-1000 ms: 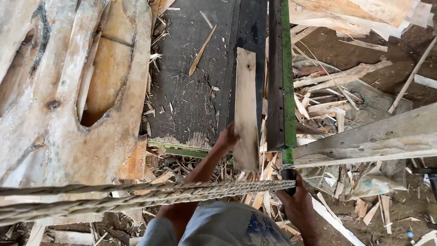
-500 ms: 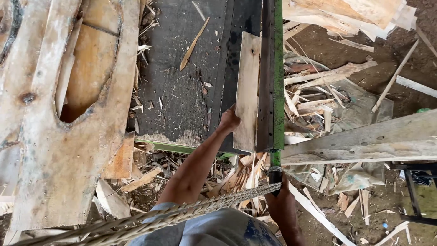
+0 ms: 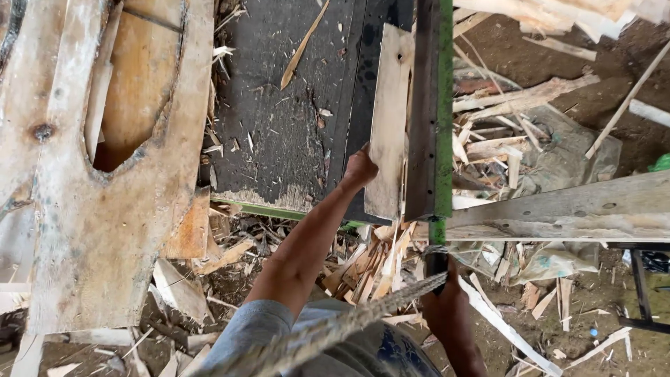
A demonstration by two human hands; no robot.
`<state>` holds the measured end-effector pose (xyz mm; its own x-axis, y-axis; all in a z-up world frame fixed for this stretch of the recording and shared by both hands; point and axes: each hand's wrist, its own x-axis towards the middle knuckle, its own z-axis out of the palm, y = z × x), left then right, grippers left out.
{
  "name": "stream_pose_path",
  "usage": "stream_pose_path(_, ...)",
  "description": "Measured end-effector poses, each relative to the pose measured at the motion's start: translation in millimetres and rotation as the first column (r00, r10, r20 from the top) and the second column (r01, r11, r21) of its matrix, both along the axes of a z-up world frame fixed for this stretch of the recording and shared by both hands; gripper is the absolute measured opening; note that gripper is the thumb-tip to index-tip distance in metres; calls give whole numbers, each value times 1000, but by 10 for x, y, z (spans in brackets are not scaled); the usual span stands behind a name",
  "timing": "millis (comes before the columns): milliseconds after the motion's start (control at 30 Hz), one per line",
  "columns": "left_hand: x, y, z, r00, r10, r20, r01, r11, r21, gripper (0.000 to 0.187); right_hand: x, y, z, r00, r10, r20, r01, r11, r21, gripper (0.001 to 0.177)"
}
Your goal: Trimming and cutting thin strips of wood or veneer using a large manual lever-blade.
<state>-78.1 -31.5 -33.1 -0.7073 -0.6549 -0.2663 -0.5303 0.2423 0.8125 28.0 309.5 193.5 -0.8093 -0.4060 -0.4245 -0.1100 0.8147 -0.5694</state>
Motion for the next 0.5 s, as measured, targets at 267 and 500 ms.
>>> stream_pose_path(267, 17, 21, 24, 998, 50, -48, -51, 998, -26, 79, -88, 154, -1376, 1000, 10, -1, -10, 988, -156, 67)
stream_pose_path(500, 166, 108, 398, 997, 60, 58, -64, 995, 71, 80, -55, 91, -1481, 999, -14, 29, 17, 992, -123, 54)
